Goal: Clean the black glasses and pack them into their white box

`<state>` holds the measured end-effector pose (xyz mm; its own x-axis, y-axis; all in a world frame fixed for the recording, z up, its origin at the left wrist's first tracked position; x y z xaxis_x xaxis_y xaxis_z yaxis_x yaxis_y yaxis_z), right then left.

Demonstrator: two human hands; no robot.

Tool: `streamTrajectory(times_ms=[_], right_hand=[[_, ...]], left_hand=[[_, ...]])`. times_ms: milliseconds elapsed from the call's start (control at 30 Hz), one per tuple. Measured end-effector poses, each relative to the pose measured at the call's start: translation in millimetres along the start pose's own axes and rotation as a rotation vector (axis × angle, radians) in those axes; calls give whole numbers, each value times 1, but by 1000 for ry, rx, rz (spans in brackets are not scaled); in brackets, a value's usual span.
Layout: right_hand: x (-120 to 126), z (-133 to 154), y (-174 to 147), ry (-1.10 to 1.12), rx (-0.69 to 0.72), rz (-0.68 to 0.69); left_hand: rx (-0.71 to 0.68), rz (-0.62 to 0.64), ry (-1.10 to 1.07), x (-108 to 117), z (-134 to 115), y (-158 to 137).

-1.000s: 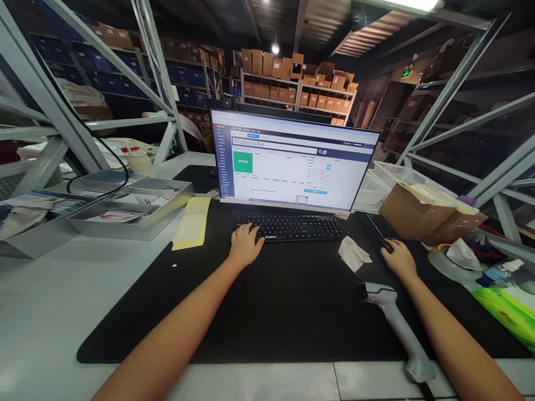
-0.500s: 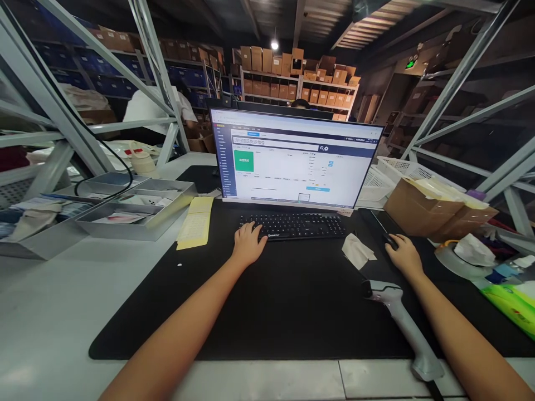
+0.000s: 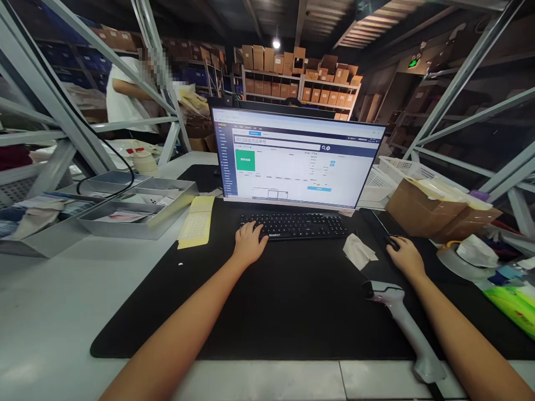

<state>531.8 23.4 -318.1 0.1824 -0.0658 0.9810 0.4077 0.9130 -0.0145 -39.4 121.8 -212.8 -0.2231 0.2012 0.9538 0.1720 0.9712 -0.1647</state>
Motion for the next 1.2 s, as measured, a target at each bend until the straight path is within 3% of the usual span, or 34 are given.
streamTrajectory(times_ms=[867,1200], right_hand=[[7,3,-2,-12,-32,-14],[-2,-3,3,5,-23,9]], left_hand=[[5,-14,22,0,0,1],[3,-14,20,-1,1,0]])
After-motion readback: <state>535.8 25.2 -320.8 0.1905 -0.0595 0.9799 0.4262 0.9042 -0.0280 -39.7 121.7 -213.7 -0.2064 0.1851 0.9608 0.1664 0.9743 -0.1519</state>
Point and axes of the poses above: each hand's wrist, its own y-axis towards the middle knuckle, its own x-axis out of the back of the hand, z = x × y, the point moved 9 cm from there along y, towards the middle knuckle, and after that the axes turned 7 degrees about -y, right-handed, at the moved point
